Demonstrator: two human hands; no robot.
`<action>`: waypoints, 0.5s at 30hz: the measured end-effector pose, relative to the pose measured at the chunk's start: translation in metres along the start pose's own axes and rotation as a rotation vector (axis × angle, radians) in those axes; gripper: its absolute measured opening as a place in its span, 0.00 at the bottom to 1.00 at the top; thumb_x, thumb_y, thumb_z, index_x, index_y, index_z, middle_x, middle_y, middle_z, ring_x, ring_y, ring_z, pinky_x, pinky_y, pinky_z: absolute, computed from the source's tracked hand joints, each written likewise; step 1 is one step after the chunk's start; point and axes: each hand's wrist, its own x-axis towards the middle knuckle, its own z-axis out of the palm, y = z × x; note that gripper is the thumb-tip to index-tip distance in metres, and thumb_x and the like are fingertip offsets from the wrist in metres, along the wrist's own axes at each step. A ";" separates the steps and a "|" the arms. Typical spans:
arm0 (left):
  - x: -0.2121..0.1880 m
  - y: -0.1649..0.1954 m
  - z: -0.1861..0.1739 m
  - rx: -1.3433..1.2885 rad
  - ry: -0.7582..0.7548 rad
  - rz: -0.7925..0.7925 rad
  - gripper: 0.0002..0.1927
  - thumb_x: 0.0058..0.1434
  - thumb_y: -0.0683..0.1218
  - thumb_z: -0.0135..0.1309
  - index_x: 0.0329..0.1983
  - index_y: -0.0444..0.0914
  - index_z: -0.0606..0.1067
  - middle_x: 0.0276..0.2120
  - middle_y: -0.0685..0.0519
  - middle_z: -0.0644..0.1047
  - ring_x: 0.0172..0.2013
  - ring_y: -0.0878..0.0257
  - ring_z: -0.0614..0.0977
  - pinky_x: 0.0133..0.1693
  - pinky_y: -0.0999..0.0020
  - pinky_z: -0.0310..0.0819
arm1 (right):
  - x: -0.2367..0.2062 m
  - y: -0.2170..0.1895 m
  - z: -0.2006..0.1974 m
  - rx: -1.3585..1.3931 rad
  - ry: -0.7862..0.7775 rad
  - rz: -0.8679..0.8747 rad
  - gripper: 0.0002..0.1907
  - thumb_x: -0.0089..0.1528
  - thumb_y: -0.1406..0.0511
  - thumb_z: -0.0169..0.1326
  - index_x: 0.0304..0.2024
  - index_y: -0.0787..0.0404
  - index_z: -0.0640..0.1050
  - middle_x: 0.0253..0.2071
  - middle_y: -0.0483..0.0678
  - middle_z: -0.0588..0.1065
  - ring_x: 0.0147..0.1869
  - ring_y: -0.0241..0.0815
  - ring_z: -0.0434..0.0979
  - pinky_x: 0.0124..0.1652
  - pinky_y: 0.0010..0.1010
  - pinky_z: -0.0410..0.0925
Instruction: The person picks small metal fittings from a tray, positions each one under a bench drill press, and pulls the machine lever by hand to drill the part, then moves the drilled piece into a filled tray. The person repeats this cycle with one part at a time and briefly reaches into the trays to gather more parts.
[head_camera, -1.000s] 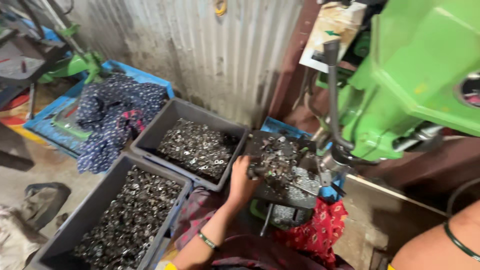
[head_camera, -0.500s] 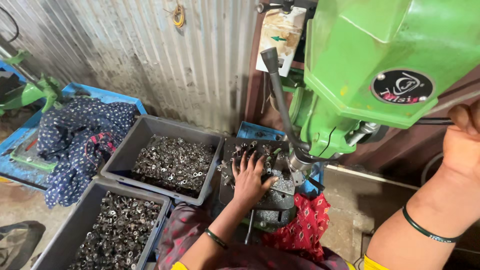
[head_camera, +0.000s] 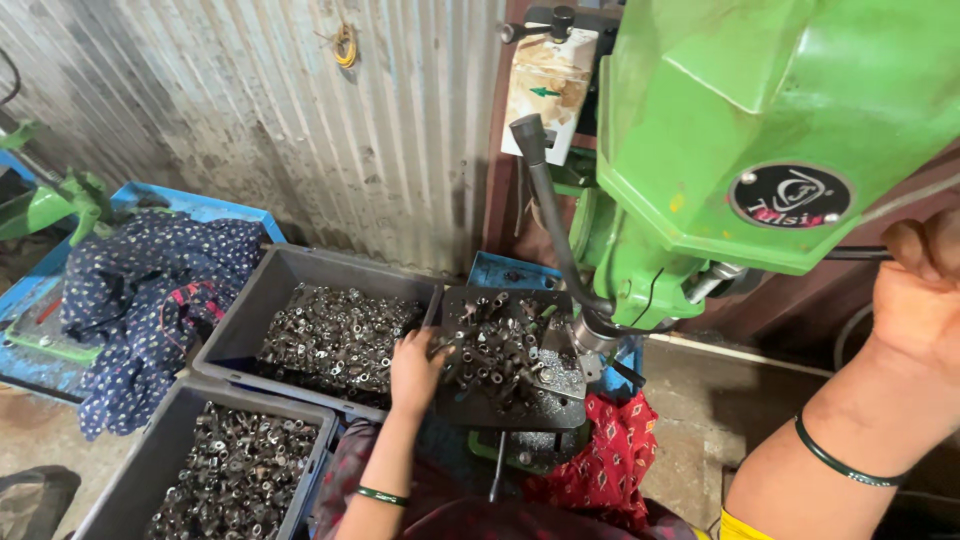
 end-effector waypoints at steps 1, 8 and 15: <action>0.002 0.000 -0.001 0.023 -0.042 -0.033 0.18 0.51 0.45 0.67 0.45 0.38 0.79 0.38 0.44 0.81 0.41 0.46 0.82 0.45 0.56 0.75 | -0.002 -0.001 0.000 0.019 -0.002 0.003 0.13 0.75 0.64 0.48 0.34 0.54 0.66 0.22 0.36 0.53 0.25 0.25 0.50 0.32 0.14 0.49; -0.006 0.003 0.018 -0.761 0.067 -0.189 0.19 0.49 0.37 0.69 0.43 0.36 0.75 0.38 0.50 0.82 0.38 0.63 0.83 0.40 0.69 0.79 | -0.001 -0.004 0.000 0.082 -0.106 -0.013 0.26 0.74 0.63 0.46 0.22 0.50 0.55 0.20 0.35 0.49 0.26 0.27 0.47 0.31 0.17 0.47; -0.032 0.062 0.094 -0.983 -0.189 -0.117 0.14 0.51 0.33 0.68 0.39 0.32 0.77 0.35 0.50 0.84 0.37 0.68 0.83 0.41 0.73 0.78 | -0.009 -0.017 0.044 -0.085 -0.152 -0.045 0.23 0.74 0.61 0.44 0.24 0.50 0.56 0.20 0.36 0.48 0.23 0.27 0.46 0.29 0.16 0.45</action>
